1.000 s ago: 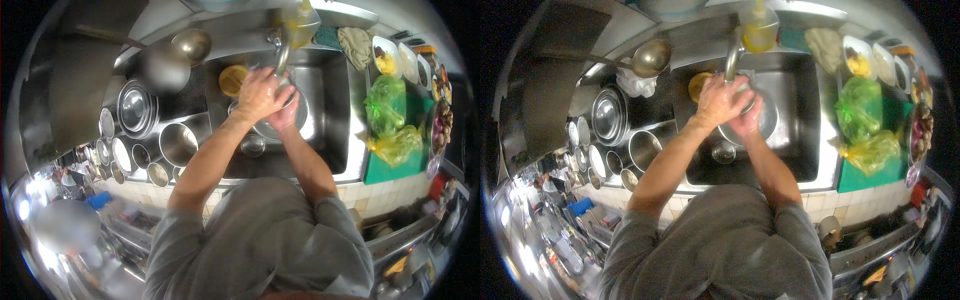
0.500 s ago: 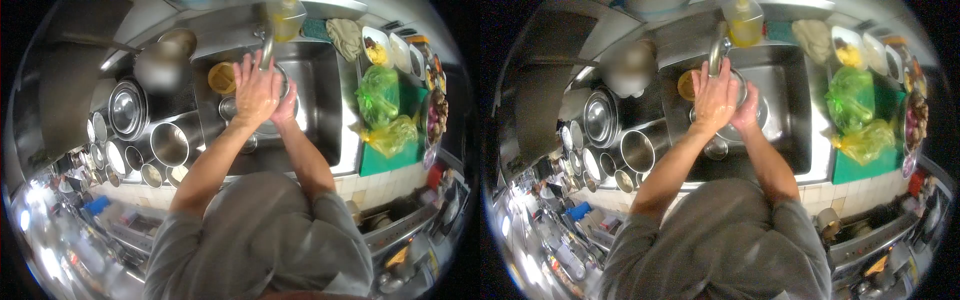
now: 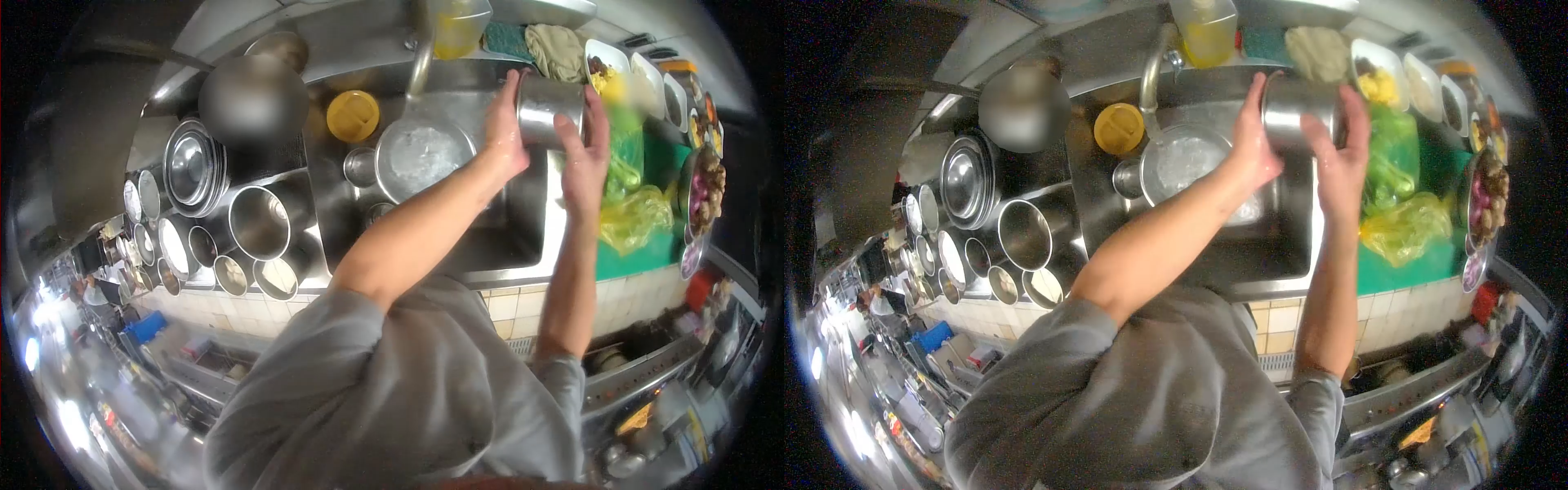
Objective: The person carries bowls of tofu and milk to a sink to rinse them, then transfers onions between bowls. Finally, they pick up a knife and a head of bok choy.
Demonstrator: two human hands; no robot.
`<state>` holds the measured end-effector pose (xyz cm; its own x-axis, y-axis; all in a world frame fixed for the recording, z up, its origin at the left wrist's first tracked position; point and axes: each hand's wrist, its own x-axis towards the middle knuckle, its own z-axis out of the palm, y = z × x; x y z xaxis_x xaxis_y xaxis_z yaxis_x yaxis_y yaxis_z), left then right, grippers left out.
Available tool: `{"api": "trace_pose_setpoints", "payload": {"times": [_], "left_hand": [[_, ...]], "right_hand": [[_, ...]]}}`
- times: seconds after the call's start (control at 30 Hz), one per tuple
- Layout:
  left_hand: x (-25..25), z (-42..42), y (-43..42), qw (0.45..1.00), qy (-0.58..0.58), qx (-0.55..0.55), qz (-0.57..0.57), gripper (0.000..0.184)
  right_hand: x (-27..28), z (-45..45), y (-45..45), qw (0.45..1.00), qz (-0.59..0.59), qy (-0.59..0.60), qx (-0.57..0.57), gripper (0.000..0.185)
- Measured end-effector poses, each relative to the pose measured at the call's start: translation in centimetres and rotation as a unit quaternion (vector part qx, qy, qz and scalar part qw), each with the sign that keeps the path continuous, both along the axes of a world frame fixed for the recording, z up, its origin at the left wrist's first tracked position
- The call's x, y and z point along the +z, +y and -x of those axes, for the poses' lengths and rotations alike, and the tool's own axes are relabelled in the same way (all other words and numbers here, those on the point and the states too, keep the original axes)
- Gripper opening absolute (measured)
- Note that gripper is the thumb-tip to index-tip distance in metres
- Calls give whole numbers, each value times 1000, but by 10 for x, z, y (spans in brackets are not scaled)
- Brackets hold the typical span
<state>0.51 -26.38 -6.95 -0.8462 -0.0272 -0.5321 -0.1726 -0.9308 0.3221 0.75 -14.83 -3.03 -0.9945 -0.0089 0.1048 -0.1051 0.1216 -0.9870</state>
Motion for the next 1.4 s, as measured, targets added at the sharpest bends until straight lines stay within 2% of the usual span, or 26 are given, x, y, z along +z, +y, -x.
{"api": "trace_pose_setpoints", "payload": {"times": [0.07,0.13,0.2,0.33,0.43,0.57,0.6,0.63,0.67,0.7,0.73,0.77,0.8,0.83,0.87,0.93,1.0,1.03,1.07,1.1,1.13,1.2,1.23,1.27,1.33,1.4], "left_hand": [[20,3,5,989,26,-11,-146,49],[22,4,11,989,45,-22,-141,52],[23,6,15,984,108,-15,-142,68],[25,-2,12,972,128,-18,-198,70],[27,-5,8,970,115,-9,-214,74],[20,-10,-12,974,101,-1,-205,59],[4,-8,-20,996,78,-4,-30,61],[-4,-8,-31,987,53,-4,149,64],[-1,-12,-40,987,54,-5,150,64],[5,-20,-54,914,27,-38,403,63],[10,-28,-65,776,3,-68,627,63],[13,-36,-71,776,8,-73,627,63],[15,-46,-77,654,-2,-87,752,59],[18,-55,-88,509,-14,-96,855,56],[23,-63,-103,505,-13,-94,858,56],[31,-81,-136,620,48,-210,754,47],[28,-103,-170,734,85,-119,664,45],[26,-116,-185,732,87,-119,665,45],[25,-131,-196,690,96,-74,713,46],[22,-144,-200,645,103,-29,756,48],[20,-154,-198,645,104,-30,756,48],[13,-173,-194,596,91,-45,797,54],[4,-175,-191,628,88,-31,772,49],[-5,-175,-192,628,87,-29,773,49],[-15,-170,-195,674,130,15,727,44],[-16,-172,-203,682,131,-17,720,40]], "right_hand": [[20,6,6,998,-62,32,7,64],[35,8,3,991,-119,65,19,63],[47,8,-2,975,-166,142,28,63],[56,8,-5,946,-257,196,34,68],[57,7,-13,943,-263,197,41,65],[32,3,-19,948,-253,185,50,62],[17,-6,-28,992,-104,77,1,62],[-1,-15,-39,997,51,-34,-46,61],[-29,-17,-50,960,248,-127,-33,60],[-44,-27,-68,910,348,-212,-81,55],[-91,-29,-67,805,493,-330,-15,53],[-103,-37,-87,767,541,-346,-3,52],[-116,-44,-107,770,551,-317,48,63],[-71,-59,-134,781,528,-328,58,74],[-69,-65,-148,801,497,-324,84,81],[-100,-77,-165,698,609,-360,113,78],[-93,-76,-176,719,568,-387,102,77],[-90,-75,-178,739,525,-414,84,76],[-93,-75,-180,739,525,-413,84,76],[-98,-75,-180,724,539,-417,106,73],[-104,-76,-181,708,552,-421,128,71],[-104,-76,-188,691,572,-410,166,70],[-88,-78,-194,705,547,-434,129,72],[-78,-80,-199,717,520,-456,92,73],[-81,-85,-204,722,515,-454,89,73],[-82,-87,-204,727,512,-450,84,72]]}}
